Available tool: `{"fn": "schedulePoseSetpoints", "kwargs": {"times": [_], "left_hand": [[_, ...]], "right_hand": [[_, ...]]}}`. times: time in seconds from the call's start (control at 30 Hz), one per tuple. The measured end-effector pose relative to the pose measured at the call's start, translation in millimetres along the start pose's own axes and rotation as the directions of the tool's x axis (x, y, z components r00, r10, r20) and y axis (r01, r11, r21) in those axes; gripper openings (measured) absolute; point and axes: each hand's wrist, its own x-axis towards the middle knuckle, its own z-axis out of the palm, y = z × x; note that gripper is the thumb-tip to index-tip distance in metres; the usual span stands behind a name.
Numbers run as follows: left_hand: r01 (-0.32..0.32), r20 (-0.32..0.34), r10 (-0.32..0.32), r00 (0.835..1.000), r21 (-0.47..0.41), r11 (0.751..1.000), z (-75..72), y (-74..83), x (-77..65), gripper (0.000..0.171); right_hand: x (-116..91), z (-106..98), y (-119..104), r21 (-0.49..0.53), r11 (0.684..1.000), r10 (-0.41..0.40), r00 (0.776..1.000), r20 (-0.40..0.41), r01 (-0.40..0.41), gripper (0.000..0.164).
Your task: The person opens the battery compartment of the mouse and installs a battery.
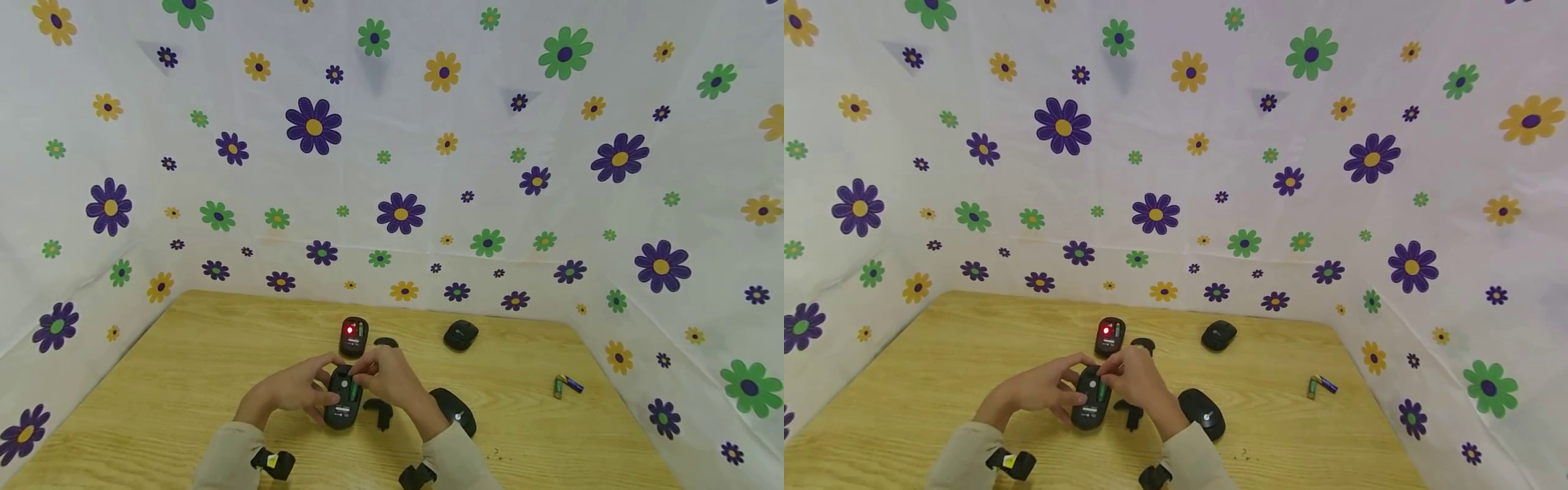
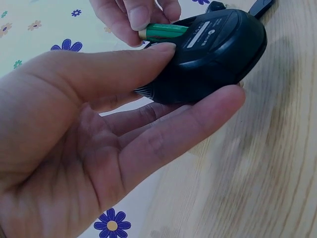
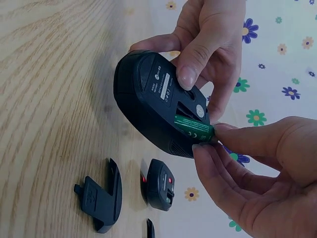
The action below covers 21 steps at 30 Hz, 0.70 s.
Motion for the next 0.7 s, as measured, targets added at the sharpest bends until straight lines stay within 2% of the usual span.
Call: {"fn": "schedulePoseSetpoints", "kwargs": {"times": [0.2,0.47,0.57,0.7], "left_hand": [[-0.002,0.001,0.002,1.0,0.01,1.0,-0.7,1.6,-0.7,0.052],[0.018,-0.019,-0.018,1.0,0.03,0.999,0.5,5.3,0.1,0.053],[0.022,-0.019,-0.021,1.0,0.034,0.999,1.6,4.6,-0.5,0.053],[0.016,-0.018,-0.016,1.0,0.032,0.999,2.2,3.8,-1.0,0.053]], "right_hand": [[-0.9,3.2,1.2,0.018,1.0,0.005,1.0,-0.016,-0.004,0.007],[-4.9,7.8,9.0,0.056,0.998,0.027,0.997,-0.079,-0.022,0.014],[-7.4,10.8,13.6,0.065,0.998,0.03,0.997,-0.07,-0.025,0.021],[-8.7,13.7,18.3,0.12,0.992,0.05,0.999,-0.013,-0.048,0.029]]}}
